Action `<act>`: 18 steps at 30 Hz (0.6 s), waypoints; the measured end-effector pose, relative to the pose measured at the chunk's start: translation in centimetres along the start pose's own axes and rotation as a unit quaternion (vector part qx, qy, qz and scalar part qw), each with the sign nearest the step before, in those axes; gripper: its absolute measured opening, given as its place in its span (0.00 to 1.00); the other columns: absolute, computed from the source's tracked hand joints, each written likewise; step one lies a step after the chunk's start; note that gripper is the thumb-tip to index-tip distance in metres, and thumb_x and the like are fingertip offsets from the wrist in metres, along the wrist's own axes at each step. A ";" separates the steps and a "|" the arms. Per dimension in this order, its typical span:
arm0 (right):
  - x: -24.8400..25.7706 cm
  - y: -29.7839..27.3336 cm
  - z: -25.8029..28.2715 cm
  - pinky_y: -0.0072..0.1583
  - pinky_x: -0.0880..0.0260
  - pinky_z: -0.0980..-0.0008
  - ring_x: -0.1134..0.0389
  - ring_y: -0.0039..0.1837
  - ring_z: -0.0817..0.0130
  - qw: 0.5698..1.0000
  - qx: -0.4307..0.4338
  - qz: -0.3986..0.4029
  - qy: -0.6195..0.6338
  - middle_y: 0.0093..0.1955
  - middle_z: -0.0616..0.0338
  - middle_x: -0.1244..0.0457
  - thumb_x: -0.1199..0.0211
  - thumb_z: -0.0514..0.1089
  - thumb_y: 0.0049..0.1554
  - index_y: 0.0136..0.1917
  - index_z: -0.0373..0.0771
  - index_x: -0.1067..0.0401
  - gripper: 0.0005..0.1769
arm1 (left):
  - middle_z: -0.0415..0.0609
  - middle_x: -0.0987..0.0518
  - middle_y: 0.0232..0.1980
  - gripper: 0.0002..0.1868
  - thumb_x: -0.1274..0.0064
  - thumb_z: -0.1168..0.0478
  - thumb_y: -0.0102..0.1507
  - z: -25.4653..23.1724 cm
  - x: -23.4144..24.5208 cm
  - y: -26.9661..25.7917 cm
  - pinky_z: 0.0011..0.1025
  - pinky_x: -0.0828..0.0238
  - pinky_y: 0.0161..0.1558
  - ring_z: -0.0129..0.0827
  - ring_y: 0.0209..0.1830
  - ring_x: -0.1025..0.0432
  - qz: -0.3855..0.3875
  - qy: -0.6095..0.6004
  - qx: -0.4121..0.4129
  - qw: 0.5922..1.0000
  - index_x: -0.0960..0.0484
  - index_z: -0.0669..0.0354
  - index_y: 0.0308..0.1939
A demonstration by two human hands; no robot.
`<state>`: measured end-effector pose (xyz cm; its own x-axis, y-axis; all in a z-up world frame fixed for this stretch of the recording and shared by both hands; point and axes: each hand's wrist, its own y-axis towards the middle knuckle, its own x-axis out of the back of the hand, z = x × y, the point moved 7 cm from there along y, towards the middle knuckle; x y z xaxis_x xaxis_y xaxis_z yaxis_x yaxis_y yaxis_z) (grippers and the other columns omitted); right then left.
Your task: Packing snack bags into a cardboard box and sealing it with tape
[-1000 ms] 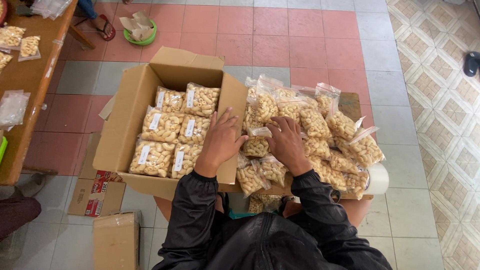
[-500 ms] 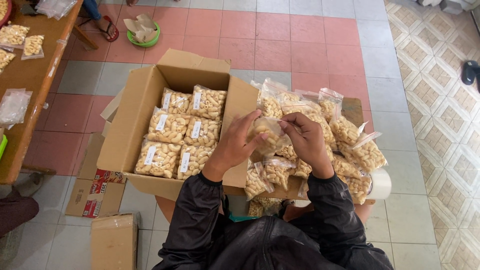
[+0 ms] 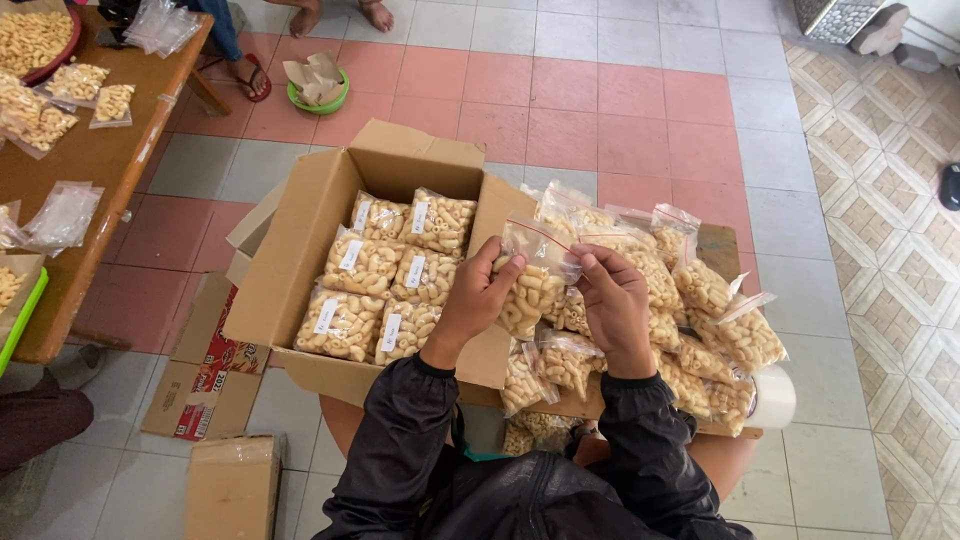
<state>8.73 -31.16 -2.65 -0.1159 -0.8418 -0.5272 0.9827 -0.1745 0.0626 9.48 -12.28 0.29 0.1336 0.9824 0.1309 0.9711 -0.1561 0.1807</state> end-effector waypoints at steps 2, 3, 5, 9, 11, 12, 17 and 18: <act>0.3 0.0 0.0 0.50 0.28 0.74 0.28 0.49 0.70 1.000 0.002 -0.012 -0.026 0.46 0.52 0.32 0.40 0.34 0.59 0.51 0.26 0.27 0.08 | 0.48 0.30 0.24 0.07 0.50 0.58 0.66 0.4 -0.1 0.0 0.32 0.32 0.37 0.25 0.31 0.36 0.005 0.009 -0.003 1.000 0.24 0.56 0.36; 0.5 0.0 0.0 0.50 0.28 0.75 0.29 0.47 0.72 0.998 0.003 -0.022 -0.053 0.43 0.53 0.31 0.40 0.33 0.59 0.47 0.28 0.25 0.05 | 0.48 0.31 0.23 0.08 0.49 0.58 0.66 0.6 -0.1 0.0 0.31 0.33 0.35 0.25 0.31 0.36 0.007 0.019 -0.005 1.000 0.24 0.57 0.35; -0.7 -0.4 1.5 0.49 0.30 0.77 0.31 0.45 0.75 0.993 0.029 -0.023 -0.113 0.41 0.56 0.32 0.38 0.35 0.59 0.45 0.30 0.24 0.05 | 0.49 0.32 0.23 0.08 0.50 0.59 0.66 -0.4 -0.1 0.0 0.32 0.33 0.35 0.27 0.30 0.36 0.008 0.018 -0.007 1.000 0.25 0.58 0.34; -2.3 -1.1 3.8 0.49 0.35 0.78 0.37 0.44 0.78 0.973 0.093 -0.037 -0.206 0.37 0.57 0.34 0.35 0.36 0.58 0.41 0.33 0.24 0.04 | 0.52 0.34 0.22 0.09 0.50 0.59 0.66 -0.8 -0.1 -0.1 0.33 0.34 0.32 0.30 0.27 0.36 0.010 0.030 -0.010 0.999 0.27 0.59 0.33; -2.3 -0.9 3.7 0.49 0.35 0.79 0.36 0.44 0.78 0.972 0.102 -0.040 -0.210 0.37 0.58 0.34 0.35 0.36 0.58 0.41 0.34 0.25 0.04 | 0.51 0.34 0.21 0.10 0.50 0.59 0.65 -0.6 -0.1 0.0 0.33 0.35 0.32 0.30 0.27 0.37 0.007 0.032 -0.013 0.999 0.27 0.59 0.32; -2.3 -0.9 3.8 0.50 0.35 0.79 0.36 0.44 0.79 0.970 0.110 -0.043 -0.215 0.37 0.58 0.34 0.34 0.37 0.58 0.40 0.34 0.25 0.05 | 0.51 0.35 0.21 0.10 0.50 0.59 0.65 -0.5 -0.1 0.0 0.32 0.36 0.31 0.30 0.27 0.37 0.005 0.034 -0.015 0.999 0.28 0.59 0.32; -2.6 -1.2 3.8 0.50 0.36 0.79 0.37 0.44 0.79 0.966 0.123 -0.057 -0.220 0.38 0.58 0.35 0.33 0.36 0.57 0.41 0.34 0.25 0.04 | 0.53 0.35 0.21 0.11 0.50 0.59 0.66 -0.8 0.0 0.0 0.33 0.36 0.31 0.30 0.27 0.37 0.003 0.044 -0.017 0.999 0.28 0.60 0.32; -2.9 -1.4 4.1 0.50 0.36 0.80 0.38 0.44 0.80 0.965 0.125 -0.066 -0.222 0.38 0.59 0.35 0.33 0.36 0.57 0.40 0.34 0.25 0.04 | 0.54 0.35 0.21 0.11 0.50 0.59 0.66 -0.7 0.0 0.0 0.32 0.36 0.31 0.29 0.27 0.37 0.004 0.044 -0.018 0.999 0.28 0.60 0.32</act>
